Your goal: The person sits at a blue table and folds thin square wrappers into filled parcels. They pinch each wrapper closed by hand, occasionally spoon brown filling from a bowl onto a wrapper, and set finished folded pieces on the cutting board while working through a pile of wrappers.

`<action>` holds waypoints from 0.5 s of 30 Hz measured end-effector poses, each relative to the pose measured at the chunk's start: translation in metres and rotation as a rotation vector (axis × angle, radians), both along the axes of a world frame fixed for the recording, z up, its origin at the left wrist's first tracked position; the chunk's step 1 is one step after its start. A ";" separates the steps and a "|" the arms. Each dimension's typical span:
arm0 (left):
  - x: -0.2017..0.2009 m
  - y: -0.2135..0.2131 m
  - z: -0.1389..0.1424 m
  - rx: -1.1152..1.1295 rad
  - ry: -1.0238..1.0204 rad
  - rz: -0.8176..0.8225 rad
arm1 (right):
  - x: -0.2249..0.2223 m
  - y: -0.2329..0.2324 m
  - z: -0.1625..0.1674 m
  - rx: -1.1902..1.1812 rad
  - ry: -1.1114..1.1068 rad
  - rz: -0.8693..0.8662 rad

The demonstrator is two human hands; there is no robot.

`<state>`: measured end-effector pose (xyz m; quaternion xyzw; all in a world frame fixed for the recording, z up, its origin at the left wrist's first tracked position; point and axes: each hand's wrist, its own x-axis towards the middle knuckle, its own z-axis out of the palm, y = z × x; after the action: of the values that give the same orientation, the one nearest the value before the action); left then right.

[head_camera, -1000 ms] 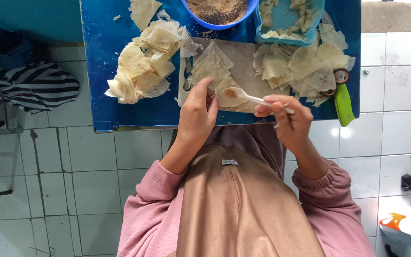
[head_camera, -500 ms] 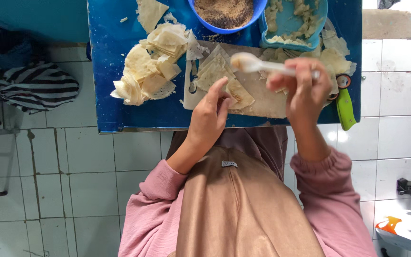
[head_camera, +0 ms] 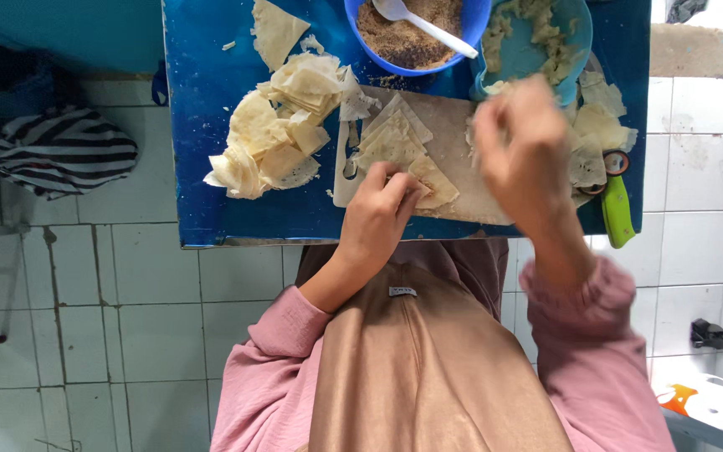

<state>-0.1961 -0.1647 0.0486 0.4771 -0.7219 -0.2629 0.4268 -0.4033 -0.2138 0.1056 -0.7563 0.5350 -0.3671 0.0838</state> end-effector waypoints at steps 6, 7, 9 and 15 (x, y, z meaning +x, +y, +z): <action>0.008 -0.017 -0.006 0.035 -0.035 -0.029 | 0.018 0.031 -0.031 0.302 0.143 0.048; 0.008 -0.018 -0.006 0.032 -0.043 -0.031 | 0.019 0.031 -0.034 0.315 0.111 0.037; 0.006 -0.019 -0.007 0.026 -0.050 -0.032 | 0.018 0.032 -0.038 0.330 0.048 0.022; -0.001 -0.016 -0.007 0.045 -0.035 -0.021 | 0.015 0.036 -0.043 0.392 -0.453 0.087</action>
<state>-0.1968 -0.1807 0.0421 0.4834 -0.7283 -0.2752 0.4002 -0.3881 -0.1780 0.0630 -0.6465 0.5306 -0.4125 0.3610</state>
